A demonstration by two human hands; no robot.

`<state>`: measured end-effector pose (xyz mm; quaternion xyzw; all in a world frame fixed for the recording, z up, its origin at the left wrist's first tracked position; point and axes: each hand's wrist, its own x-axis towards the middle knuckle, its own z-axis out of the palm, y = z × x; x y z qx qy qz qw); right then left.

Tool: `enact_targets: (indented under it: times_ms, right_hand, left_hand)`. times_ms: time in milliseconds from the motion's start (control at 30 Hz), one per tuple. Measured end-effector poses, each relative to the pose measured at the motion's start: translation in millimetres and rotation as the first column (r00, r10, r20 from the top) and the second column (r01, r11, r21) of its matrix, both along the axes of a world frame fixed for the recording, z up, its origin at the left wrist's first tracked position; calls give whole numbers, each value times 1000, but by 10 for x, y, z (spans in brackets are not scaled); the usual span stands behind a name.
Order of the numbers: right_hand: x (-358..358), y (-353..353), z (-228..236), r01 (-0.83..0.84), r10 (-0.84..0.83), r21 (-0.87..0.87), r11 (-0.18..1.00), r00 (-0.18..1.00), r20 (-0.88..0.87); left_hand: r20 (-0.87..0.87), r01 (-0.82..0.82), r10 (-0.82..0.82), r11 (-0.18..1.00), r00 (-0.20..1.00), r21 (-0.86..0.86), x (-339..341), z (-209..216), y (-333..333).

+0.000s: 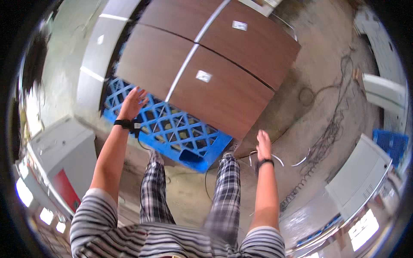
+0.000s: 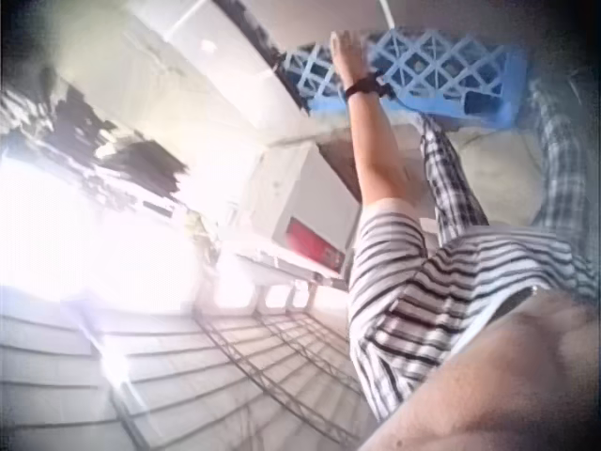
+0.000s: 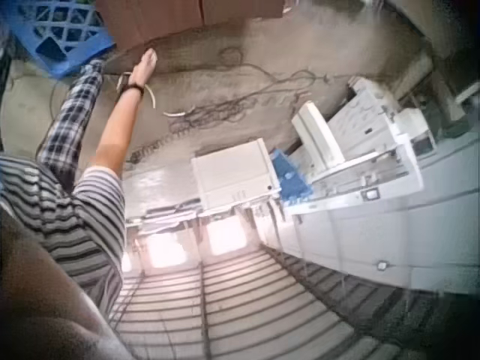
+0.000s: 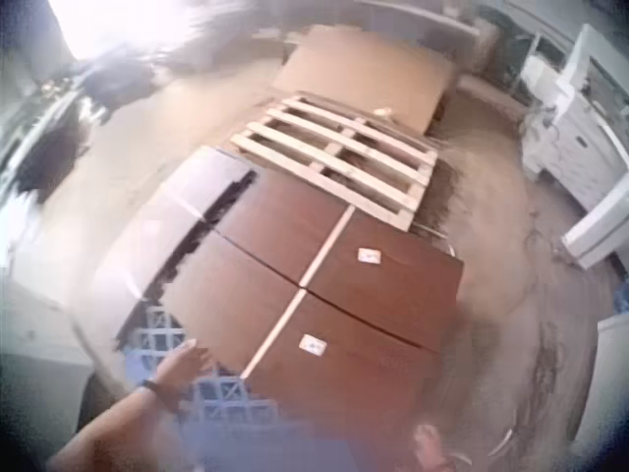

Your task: The recorder picks up wooden furniture panels from a stack and uses plastic strapping to bundle them together.

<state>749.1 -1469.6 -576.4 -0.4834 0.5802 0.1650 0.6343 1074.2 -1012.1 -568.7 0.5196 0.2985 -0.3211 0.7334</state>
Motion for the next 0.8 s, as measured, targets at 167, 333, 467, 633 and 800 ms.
enact_targets:
  times_ms: [167,333,467,633,800]
  right_hand:
    - [-1357,238,1173,-29,22,-37,999,987,-160]
    - [-1899,520,1931,-114,157,160,980,946,-283]
    - [-1354,540,2419,-920,968,-318,228,179,175]
    - [-539,818,1499,-966,1000,-259,0,-8,26]
    - [873,3170,1868,-933,960,-319,-167,-228,165]
  left_hand:
    - [-125,50,-34,991,992,127,-1075,1299,536]
    - [-222,-174,257,926,941,335,-2750,2467,1767]
    - [-181,-398,561,746,808,534,-4173,3266,2202]
    - [-102,-384,430,873,897,300,-4853,3177,2195]
    - [207,-697,667,665,716,269,-5664,3556,2512]
